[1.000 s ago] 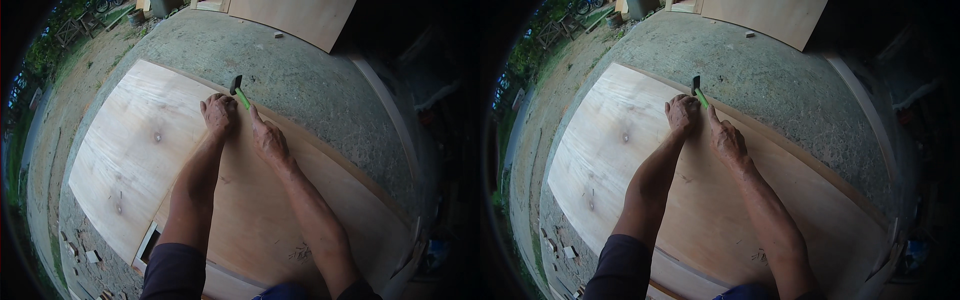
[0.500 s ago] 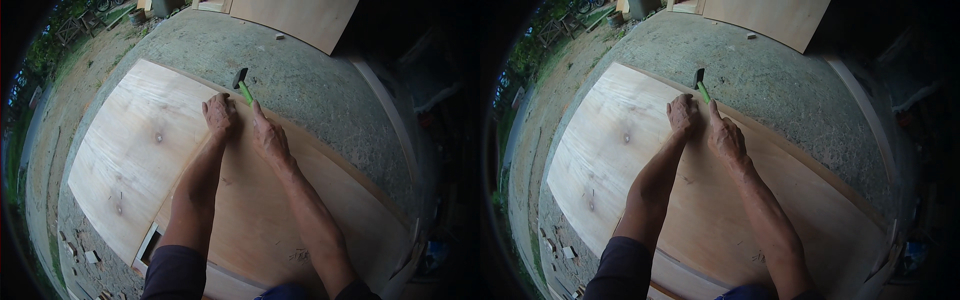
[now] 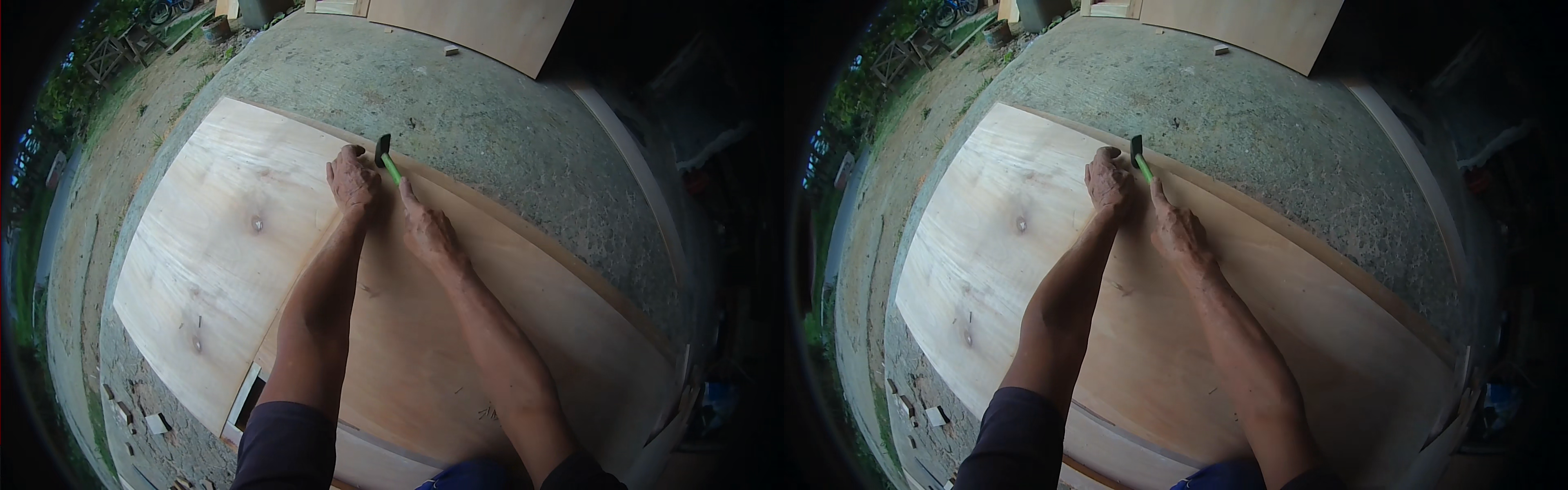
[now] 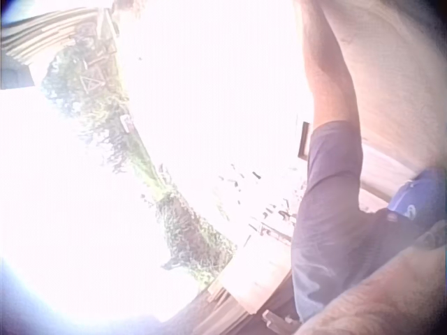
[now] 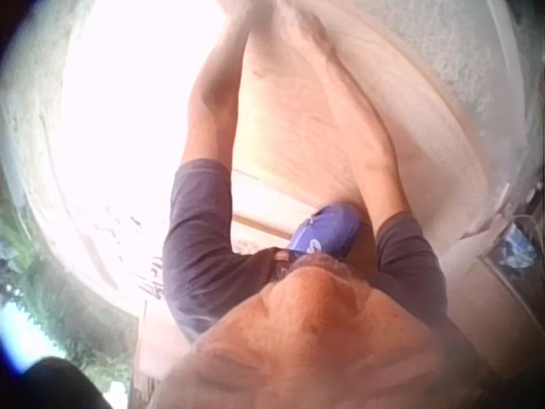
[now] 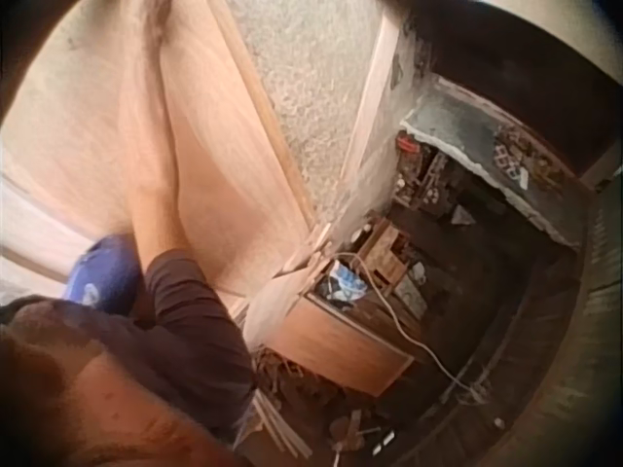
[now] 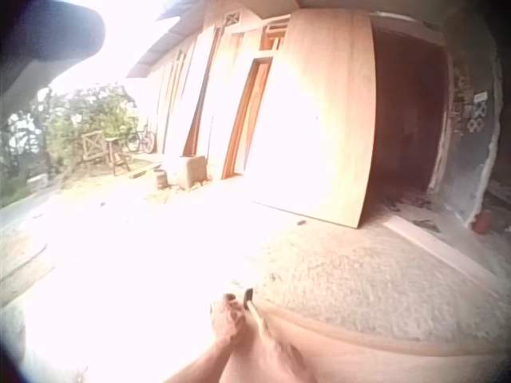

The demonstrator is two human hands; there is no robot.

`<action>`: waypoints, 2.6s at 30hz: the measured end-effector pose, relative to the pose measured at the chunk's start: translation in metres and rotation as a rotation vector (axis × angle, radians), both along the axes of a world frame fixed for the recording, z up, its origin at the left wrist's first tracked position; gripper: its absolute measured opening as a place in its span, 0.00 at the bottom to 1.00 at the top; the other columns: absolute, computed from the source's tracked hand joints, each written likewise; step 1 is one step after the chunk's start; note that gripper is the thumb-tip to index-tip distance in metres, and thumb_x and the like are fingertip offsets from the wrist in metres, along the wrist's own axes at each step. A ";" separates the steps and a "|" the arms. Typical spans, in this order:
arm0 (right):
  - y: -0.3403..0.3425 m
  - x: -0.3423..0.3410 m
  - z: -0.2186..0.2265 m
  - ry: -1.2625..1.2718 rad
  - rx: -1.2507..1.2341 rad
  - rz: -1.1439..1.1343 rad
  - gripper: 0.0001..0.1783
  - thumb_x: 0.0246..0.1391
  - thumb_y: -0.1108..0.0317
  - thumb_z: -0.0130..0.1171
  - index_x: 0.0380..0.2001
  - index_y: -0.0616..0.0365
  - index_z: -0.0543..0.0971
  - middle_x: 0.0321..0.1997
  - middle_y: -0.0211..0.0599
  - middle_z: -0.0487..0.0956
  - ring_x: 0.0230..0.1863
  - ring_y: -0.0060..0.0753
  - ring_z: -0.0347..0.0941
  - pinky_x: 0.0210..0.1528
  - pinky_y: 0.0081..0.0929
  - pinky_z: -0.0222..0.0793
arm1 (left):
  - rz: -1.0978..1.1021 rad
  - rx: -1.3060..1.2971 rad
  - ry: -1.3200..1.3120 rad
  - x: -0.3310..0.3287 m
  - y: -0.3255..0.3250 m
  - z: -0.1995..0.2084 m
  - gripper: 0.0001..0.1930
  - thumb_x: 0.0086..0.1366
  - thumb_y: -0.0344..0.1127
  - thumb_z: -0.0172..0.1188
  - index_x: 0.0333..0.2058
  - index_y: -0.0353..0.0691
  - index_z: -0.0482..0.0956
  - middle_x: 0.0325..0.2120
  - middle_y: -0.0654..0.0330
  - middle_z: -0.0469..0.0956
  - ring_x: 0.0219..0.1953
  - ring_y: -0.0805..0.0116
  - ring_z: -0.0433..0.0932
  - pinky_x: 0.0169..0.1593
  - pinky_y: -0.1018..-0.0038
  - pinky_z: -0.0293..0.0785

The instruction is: The person hammers nails into a wooden panel, then uses a pencil and a straight edge to mark lines on the wood. They saw along the marked line to cut the panel and then hammer nails into the cut piece to attach it to a frame.

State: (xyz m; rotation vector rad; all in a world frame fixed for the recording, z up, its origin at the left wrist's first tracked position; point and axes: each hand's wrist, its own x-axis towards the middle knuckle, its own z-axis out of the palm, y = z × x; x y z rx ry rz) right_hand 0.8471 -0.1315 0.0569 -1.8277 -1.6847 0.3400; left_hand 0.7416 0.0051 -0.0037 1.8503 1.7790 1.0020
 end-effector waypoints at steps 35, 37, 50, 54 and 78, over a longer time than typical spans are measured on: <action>-0.367 0.124 -0.041 0.239 -0.354 -0.477 0.34 0.69 0.69 0.43 0.74 0.56 0.48 0.68 0.60 0.66 0.69 0.58 0.63 0.67 0.38 0.62 | -0.908 0.006 0.018 -0.037 -0.379 0.017 0.15 0.49 0.30 0.66 0.39 0.44 0.81 0.42 0.54 0.78 0.58 0.51 0.71 0.65 0.51 0.62; -0.371 0.128 -0.041 0.178 -0.330 -0.470 0.34 0.69 0.69 0.42 0.74 0.55 0.48 0.67 0.61 0.67 0.68 0.59 0.64 0.67 0.39 0.62 | -0.890 -0.015 0.080 -0.033 -0.389 0.021 0.16 0.49 0.29 0.63 0.40 0.42 0.80 0.43 0.52 0.76 0.57 0.50 0.70 0.63 0.53 0.63; -0.364 0.114 -0.036 0.220 -0.292 -0.455 0.33 0.71 0.65 0.40 0.75 0.54 0.47 0.67 0.65 0.65 0.66 0.63 0.65 0.65 0.40 0.64 | -0.566 -0.267 -0.050 -0.052 -0.360 0.028 0.15 0.58 0.25 0.52 0.45 0.37 0.73 0.40 0.47 0.75 0.48 0.46 0.74 0.50 0.58 0.71; -0.373 0.127 -0.051 0.209 -0.196 -0.408 0.33 0.71 0.65 0.39 0.75 0.55 0.46 0.68 0.65 0.64 0.67 0.64 0.64 0.66 0.41 0.63 | -0.274 -0.314 -0.367 -0.081 -0.295 0.038 0.11 0.65 0.31 0.54 0.42 0.35 0.82 0.32 0.49 0.83 0.36 0.57 0.83 0.44 0.66 0.77; -0.274 0.021 0.031 0.200 -0.120 -0.292 0.31 0.67 0.69 0.48 0.71 0.61 0.58 0.54 0.63 0.76 0.49 0.56 0.78 0.50 0.40 0.73 | 0.177 -0.018 -0.087 -0.136 -0.156 0.015 0.14 0.62 0.35 0.61 0.47 0.47 0.76 0.35 0.61 0.83 0.43 0.61 0.79 0.53 0.65 0.68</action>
